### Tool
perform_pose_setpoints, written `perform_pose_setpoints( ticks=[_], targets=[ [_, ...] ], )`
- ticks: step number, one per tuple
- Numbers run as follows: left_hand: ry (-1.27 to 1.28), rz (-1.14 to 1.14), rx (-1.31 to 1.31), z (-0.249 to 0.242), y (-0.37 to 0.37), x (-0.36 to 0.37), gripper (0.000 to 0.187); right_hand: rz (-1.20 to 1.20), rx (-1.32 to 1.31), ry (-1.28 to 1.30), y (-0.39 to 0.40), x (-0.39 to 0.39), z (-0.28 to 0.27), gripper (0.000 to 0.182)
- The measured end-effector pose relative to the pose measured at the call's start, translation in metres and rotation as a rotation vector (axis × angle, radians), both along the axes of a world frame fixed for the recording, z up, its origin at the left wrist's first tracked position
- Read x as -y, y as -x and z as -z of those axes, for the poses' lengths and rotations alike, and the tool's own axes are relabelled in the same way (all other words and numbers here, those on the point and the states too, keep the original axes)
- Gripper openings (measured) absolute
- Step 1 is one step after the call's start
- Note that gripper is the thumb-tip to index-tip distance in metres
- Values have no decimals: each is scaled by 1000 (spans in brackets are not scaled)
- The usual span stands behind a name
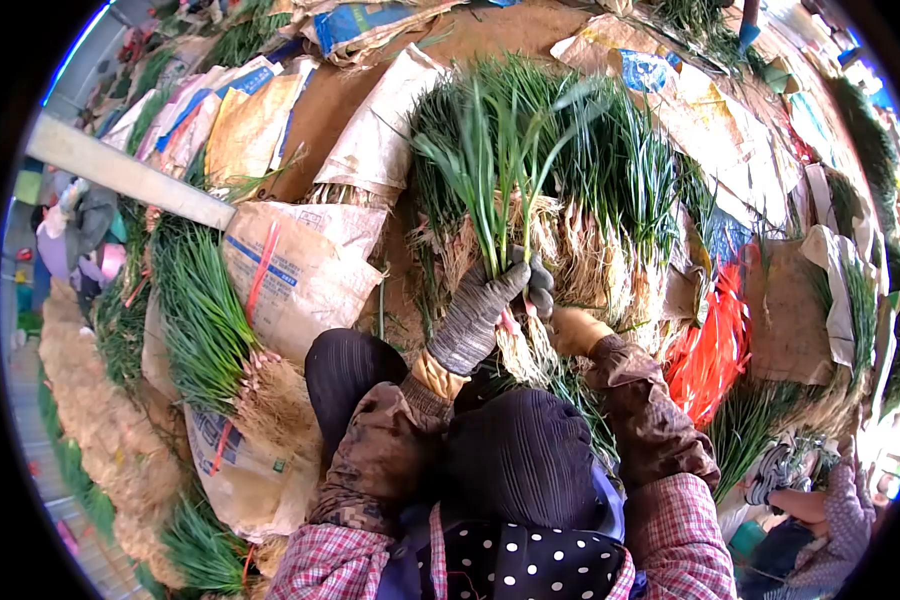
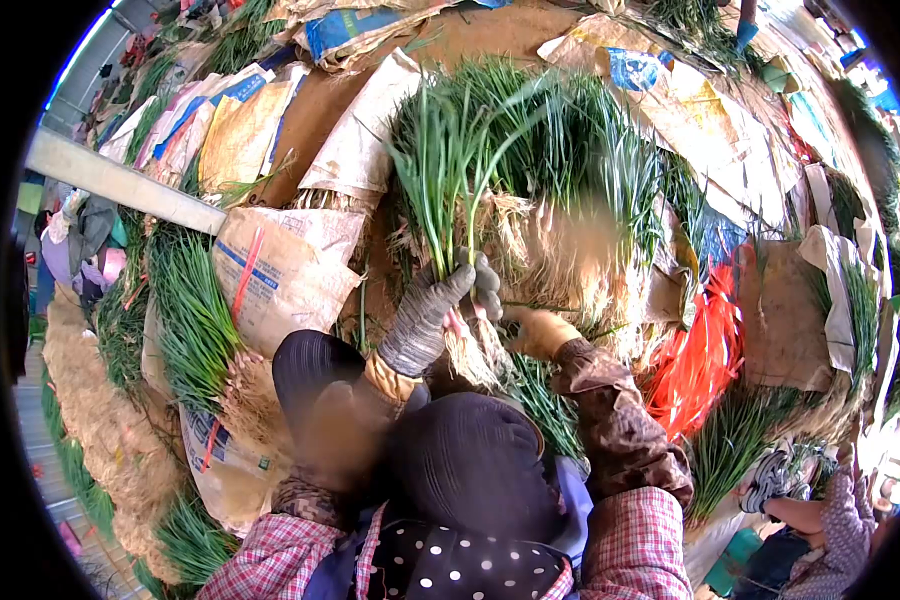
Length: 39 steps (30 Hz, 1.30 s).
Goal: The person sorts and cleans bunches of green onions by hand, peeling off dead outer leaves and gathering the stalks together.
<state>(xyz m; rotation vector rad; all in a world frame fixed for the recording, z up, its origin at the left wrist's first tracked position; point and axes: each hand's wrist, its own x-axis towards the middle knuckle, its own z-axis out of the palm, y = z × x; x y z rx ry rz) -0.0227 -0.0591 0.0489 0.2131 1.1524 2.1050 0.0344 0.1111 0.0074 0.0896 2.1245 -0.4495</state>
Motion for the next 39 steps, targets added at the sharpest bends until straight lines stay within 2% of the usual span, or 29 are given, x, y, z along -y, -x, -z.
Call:
perform_pose_setpoints(
  ticks=[1, 2, 3, 4, 6, 8, 9, 10, 11, 13, 14, 15, 17, 18, 19, 21, 22, 23, 25, 27, 28, 29, 31, 32, 35, 36, 37, 39],
  targets=[
    [60, -61, 34, 4, 0, -1, 29, 247, -236, 52, -1, -19, 45, 40],
    [-6, -81, 70, 17, -2, -3, 31, 454, -493, 139, -1, -36, 89, 27],
    [-64, -134, 200, 14, -6, -10, 32, 601, -620, 43, 22, -35, 46, 15],
    [-12, -99, 242, 17, -7, -11, 31, 748, -427, -119, 49, -29, 9, 18],
    [119, -94, 322, 28, -10, -13, 27, 619, -419, -449, 99, -56, 31, 24],
    [303, -48, 304, 45, -12, -14, 20, 517, -590, -495, 121, -79, 55, 30],
    [347, -60, 343, 45, -13, -17, 18, 693, -579, -368, 127, -76, 32, 33],
    [286, -84, 423, 46, -13, -18, 15, 724, -506, -357, 132, -74, 21, 34],
    [291, -111, 416, 48, -11, -19, 16, 745, -426, -307, 133, -77, 14, 34],
    [301, -164, 411, 54, -8, -20, 16, 651, -551, -267, 113, -64, 1, 32],
    [394, -158, 303, 61, -6, -19, 18, 905, -634, -232, 108, -70, 48, 31],
    [409, -240, 355, 68, -8, -25, 20, 715, -695, -191, 78, -45, 7, 28],
    [491, -195, 16, 78, -8, -28, 22, 742, -727, 180, 39, -28, 13, 27],
    [617, -51, 80, 48, -5, -26, 25, 688, -700, 244, 21, -18, 16, 32],
    [680, -1, 6, 56, -5, -30, 22, 634, -675, 307, 10, -12, 18, 38],
    [465, -79, 146, 74, -8, -30, 21, 892, -670, 520, 8, -4, 14, 29],
    [491, -77, 126, 75, -11, -31, 21, 1023, -665, 627, 5, -3, 13, 25],
    [516, -75, 104, 75, -13, -32, 21, 1222, -501, 869, 12, -7, 28, 32],
    [589, -54, 83, 69, -13, -33, 21, 1478, -411, 1149, 21, -5, 32, 30],
    [683, -21, 94, 66, -11, -32, 22, 1353, -490, 1022, 18, -1, 28, 26],
    [549, -108, 97, 75, -11, -35, 24, 1379, -503, 962, 17, 6, 25, 23],
    [496, -125, 114, 80, -12, -34, 24, 1433, -487, 1017, 13, 10, 19, 23],
    [389, -151, 148, 68, -15, -33, 25, 1653, -468, 1151, 13, 11, 44, 25],
    [371, -106, 214, 59, -16, -32, 22, 1652, -375, 1181, 8, 6, 55, 20],
    [378, -133, 221, 42, -23, -34, 20, 1684, -514, 960, 14, -1, 48, 15],
    [387, -135, 195, 40, -23, -34, 18, 1580, -628, 804, 19, 1, 33, 12],
    [355, -151, 196, 39, -21, -34, 18, 1385, -753, 675, 26, -11, 48, 15],
    [295, -180, 210, 38, -20, -34, 18, 972, -906, 132, 57, -36, 65, 20]
  ],
)
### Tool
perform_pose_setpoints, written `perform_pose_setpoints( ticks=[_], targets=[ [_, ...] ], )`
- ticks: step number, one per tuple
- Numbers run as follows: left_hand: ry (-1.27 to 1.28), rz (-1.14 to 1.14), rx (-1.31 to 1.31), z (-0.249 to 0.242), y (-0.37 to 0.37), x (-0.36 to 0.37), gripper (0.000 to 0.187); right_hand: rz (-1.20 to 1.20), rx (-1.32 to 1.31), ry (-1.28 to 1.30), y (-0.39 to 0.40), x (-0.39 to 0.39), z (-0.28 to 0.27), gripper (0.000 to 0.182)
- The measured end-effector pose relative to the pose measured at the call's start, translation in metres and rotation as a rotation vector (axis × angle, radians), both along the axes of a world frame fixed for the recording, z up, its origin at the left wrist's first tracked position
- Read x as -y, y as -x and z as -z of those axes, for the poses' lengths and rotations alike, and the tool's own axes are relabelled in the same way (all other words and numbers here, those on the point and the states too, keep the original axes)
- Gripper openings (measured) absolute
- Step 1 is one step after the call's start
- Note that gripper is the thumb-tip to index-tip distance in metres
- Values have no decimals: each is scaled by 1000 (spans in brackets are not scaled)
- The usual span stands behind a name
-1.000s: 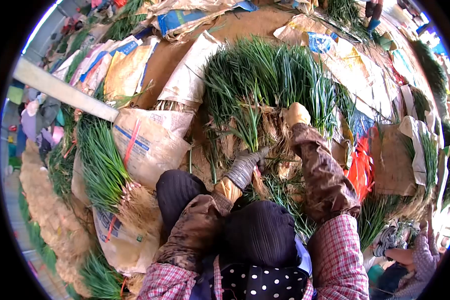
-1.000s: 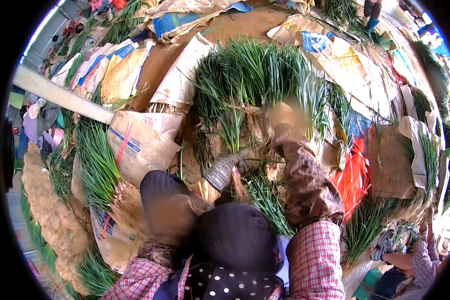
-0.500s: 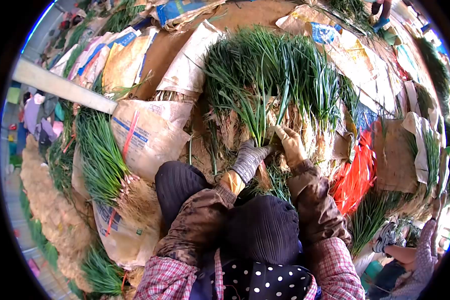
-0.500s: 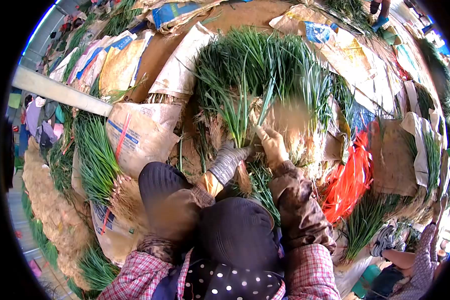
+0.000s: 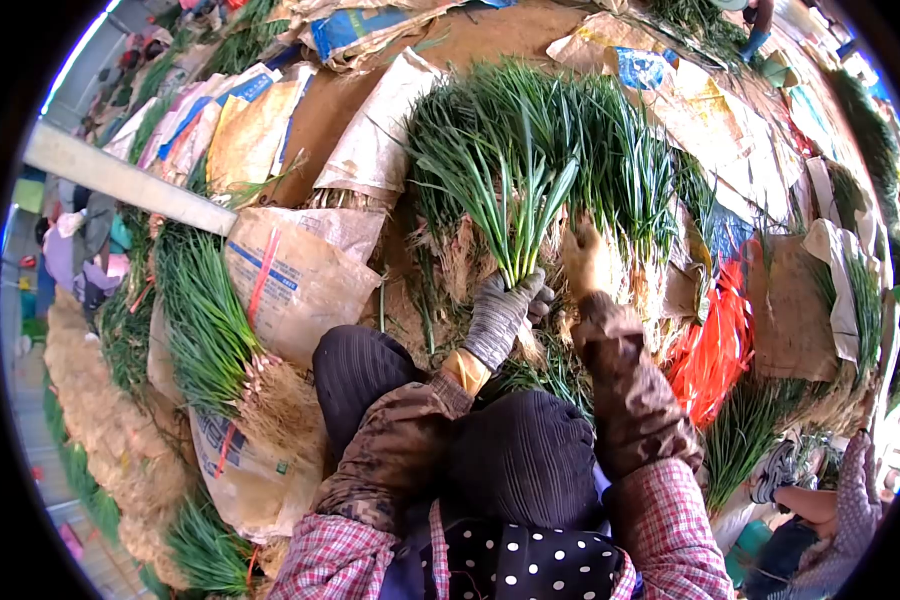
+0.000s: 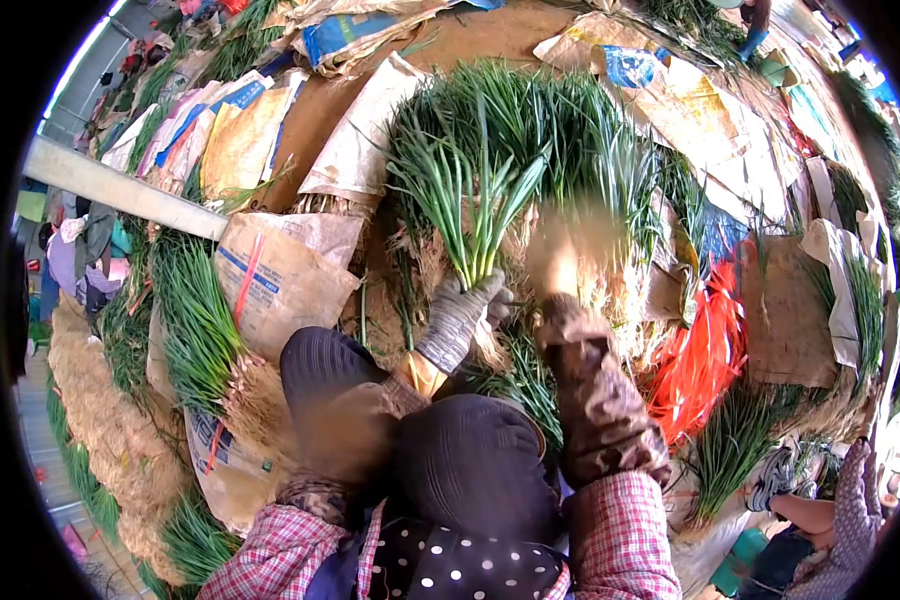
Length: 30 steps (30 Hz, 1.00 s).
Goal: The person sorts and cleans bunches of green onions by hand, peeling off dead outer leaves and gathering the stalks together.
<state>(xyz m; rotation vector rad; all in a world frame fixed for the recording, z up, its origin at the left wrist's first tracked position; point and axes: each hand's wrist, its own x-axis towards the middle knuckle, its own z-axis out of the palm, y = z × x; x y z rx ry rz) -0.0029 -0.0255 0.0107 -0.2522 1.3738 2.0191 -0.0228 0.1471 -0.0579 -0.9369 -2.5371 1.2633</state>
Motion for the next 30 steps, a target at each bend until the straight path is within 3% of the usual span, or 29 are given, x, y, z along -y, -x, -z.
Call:
perform_pose_setpoints(
  ticks=[3, 4, 8, 9, 12, 13, 15, 16, 17, 18, 20, 21, 24, 30],
  targets=[
    [61, 7, -38, 4, 4, -4, 19, 66, 435, -186, 45, -6, -59, 44],
    [73, 2, -58, 7, 5, -4, 19, -62, 425, -159, 56, -20, -57, 50],
    [146, -5, -71, 11, 11, 2, 20, -257, 374, -66, 57, -29, -73, 40],
    [70, -74, -35, 19, 13, 2, 16, -356, 345, -142, 52, -34, -63, 39],
    [163, -74, -154, 23, 14, 2, 17, -94, 230, 33, 21, -9, -72, 34],
    [146, -65, -184, 32, 14, -1, 17, -69, 148, 296, 6, -4, -69, 33],
    [214, 19, -234, 28, 11, -2, 18, -134, 16, 518, -19, 0, -32, 31],
    [297, 94, -252, 15, 9, -1, 18, -227, -31, 478, -26, 16, -40, 30],
    [419, 147, -193, 17, 11, -5, 20, -127, 69, 547, -41, 28, -54, 41],
    [344, 117, -157, 16, 10, -5, 21, -195, 86, 590, -44, 30, -48, 37],
    [197, 61, -85, 12, 6, -5, 24, -77, -30, 693, -51, 36, -42, 29],
    [55, -22, 12, 17, 4, -9, 24, 43, -56, 824, -51, 38, -41, 26],
    [-135, 20, -9, 22, 1, 0, 23, 323, -157, 1171, -47, 39, -38, 16],
    [-135, 85, 107, 12, -3, 3, 19, 191, -143, 1348, -30, 30, -34, 21]
  ],
)
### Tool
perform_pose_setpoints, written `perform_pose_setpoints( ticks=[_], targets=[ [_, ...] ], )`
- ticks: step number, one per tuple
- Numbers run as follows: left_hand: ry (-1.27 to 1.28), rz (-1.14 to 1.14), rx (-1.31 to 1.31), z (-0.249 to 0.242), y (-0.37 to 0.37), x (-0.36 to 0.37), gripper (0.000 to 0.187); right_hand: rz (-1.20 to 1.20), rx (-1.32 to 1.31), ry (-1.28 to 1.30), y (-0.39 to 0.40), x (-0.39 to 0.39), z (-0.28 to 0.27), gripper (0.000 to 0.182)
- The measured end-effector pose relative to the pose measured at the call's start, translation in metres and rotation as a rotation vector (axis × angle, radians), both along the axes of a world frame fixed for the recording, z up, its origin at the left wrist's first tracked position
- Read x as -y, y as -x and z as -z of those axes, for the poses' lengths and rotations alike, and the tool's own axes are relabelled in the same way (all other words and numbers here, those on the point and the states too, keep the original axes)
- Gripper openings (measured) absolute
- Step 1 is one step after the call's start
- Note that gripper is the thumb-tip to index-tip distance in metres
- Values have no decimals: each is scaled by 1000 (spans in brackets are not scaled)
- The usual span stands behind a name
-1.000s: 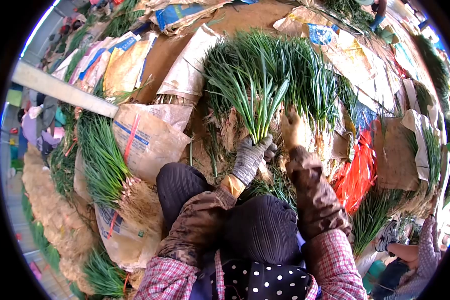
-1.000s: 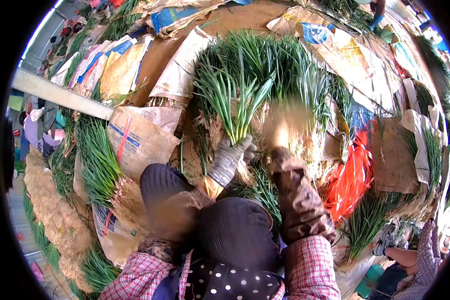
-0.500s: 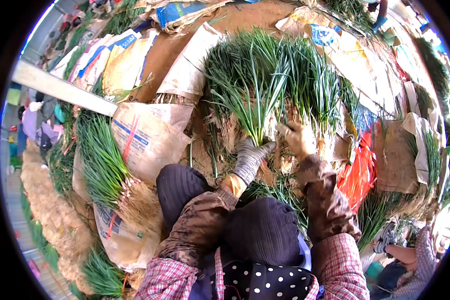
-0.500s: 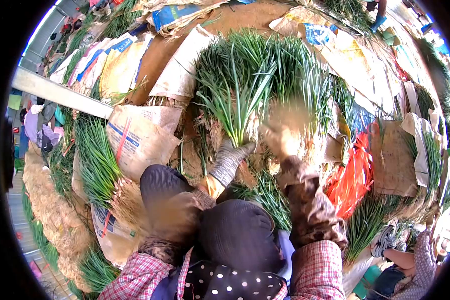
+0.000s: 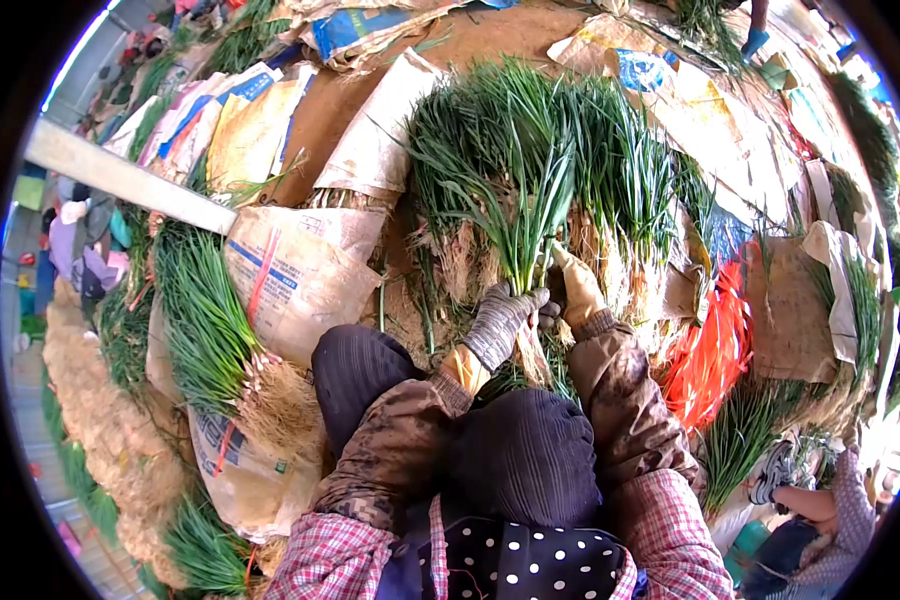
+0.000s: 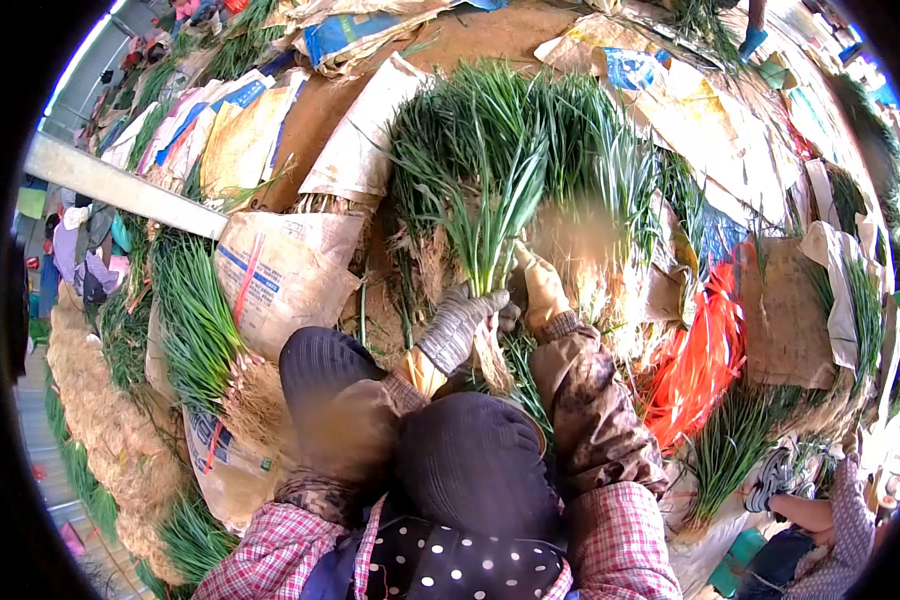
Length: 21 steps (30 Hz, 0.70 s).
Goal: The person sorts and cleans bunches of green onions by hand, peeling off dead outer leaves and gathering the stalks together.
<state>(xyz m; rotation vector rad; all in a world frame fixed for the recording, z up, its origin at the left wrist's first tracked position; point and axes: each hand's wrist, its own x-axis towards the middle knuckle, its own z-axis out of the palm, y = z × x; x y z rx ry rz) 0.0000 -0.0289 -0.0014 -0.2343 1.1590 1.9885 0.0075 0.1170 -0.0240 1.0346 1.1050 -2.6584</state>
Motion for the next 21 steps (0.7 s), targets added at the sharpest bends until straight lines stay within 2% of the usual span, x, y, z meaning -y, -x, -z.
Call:
perform_pose_setpoints(
  ticks=[2, 3, 4, 6, 7, 8, 10, 11, 12, 14, 15, 16, 17, 18, 19, 20, 21],
  targets=[
    [34, 52, -18, -3, 3, 2, 18, 113, -79, 11, 5, 10, -12, 20],
    [121, 75, -60, -4, 5, 3, 17, 28, 16, -74, 4, 6, -7, 19],
    [208, 99, -102, -4, 6, 3, 17, -56, -10, -252, 3, -2, 27, 20],
    [382, 152, -181, -5, 6, 4, 16, -137, 89, -782, -3, 5, 39, 19],
    [410, 160, -147, -7, 5, 4, 15, -389, 208, -1144, -12, 10, 6, 18],
    [377, 144, -147, -3, 6, 4, 16, -502, 155, -1441, -24, 9, 18, 19],
    [308, 112, -149, 6, 8, 5, 16, -683, 215, -1449, -51, 8, 40, 21],
    [301, 105, -138, -11, 9, 8, 16, -816, 265, -1504, -67, 10, 54, 24],
    [95, 95, -243, -22, 10, 14, 18, -950, 317, -1554, -84, 12, 68, 27],
    [-82, 73, -402, -59, 13, 22, 22, -1608, 217, -1420, -109, 8, 91, 35],
    [-117, 60, -500, -73, 16, 26, 25, -1593, 114, -1376, -118, 4, 91, 39],
    [-151, -7, -470, -90, 16, 30, 23, -1576, 11, -1328, -123, 2, 83, 43],
    [-189, -38, -474, -99, 19, 34, 23, -1620, 92, -1411, -100, 13, 32, 44],
    [-227, -69, -479, -103, 24, 39, 22, -1549, 290, -1433, -74, 19, 10, 38],
    [-162, -134, -510, -100, 28, 40, 24, -1333, 238, -1558, -59, 10, 22, 29],
    [-198, -212, -439, -90, 29, 40, 28, -898, -69, -1623, -45, 0, 31, 18],
    [-180, -216, -449, -87, 33, 39, 31, -592, -132, -1684, -24, -7, 32, 15]
  ],
)
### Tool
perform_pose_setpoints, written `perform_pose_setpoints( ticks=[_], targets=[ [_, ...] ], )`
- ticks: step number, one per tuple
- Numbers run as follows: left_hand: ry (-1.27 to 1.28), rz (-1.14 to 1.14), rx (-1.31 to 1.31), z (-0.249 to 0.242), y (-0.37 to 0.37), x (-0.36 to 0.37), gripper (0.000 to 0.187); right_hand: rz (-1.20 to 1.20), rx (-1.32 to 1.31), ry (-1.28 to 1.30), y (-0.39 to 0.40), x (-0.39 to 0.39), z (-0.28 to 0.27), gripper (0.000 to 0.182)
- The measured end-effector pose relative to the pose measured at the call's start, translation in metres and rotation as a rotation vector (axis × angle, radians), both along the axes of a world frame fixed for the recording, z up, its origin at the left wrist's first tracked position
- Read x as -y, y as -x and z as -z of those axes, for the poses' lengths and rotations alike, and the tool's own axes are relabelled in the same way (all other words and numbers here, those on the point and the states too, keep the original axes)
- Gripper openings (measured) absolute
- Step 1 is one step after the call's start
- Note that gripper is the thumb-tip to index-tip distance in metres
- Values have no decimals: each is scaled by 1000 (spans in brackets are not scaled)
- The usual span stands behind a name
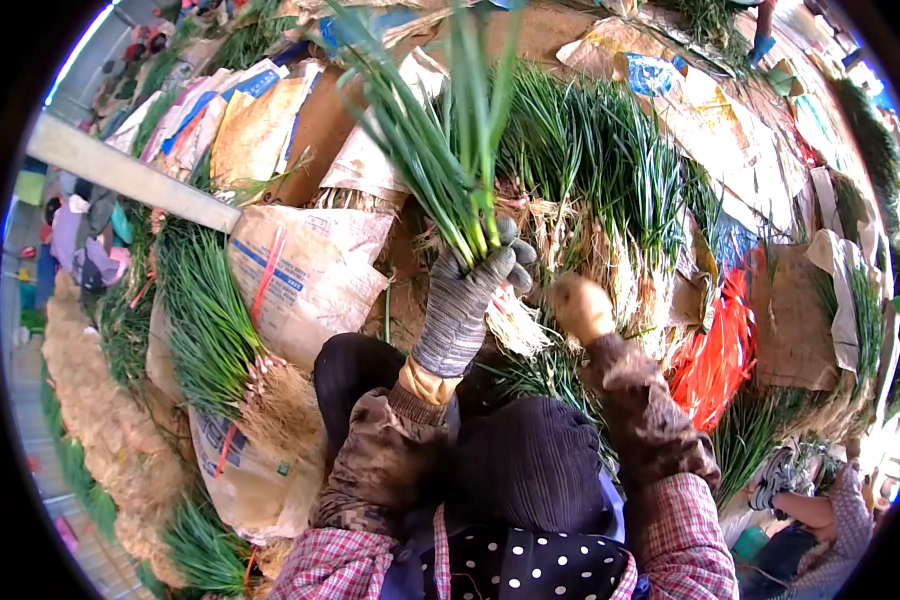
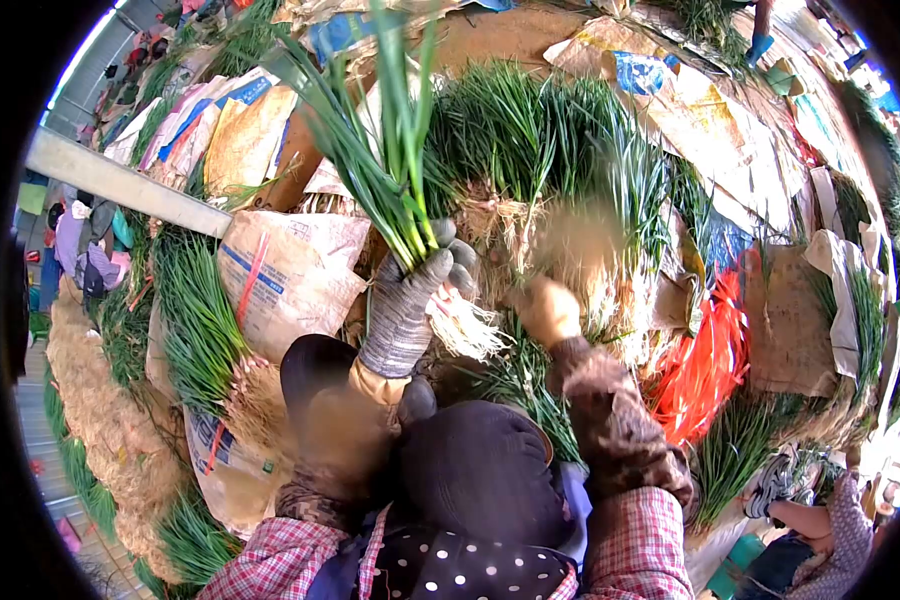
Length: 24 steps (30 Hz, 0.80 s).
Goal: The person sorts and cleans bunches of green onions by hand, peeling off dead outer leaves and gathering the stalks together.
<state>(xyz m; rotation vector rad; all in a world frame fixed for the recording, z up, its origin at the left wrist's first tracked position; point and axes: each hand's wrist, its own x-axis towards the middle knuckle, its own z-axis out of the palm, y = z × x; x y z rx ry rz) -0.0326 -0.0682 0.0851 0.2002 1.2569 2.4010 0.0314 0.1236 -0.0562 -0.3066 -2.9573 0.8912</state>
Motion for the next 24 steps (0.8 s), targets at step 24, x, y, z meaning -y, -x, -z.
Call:
perform_pose_setpoints(
  ticks=[24],
  targets=[
    [378, 35, 230, 88, -15, -21, 17, 188, 160, 545, -22, -15, -14, 18]
  ],
)
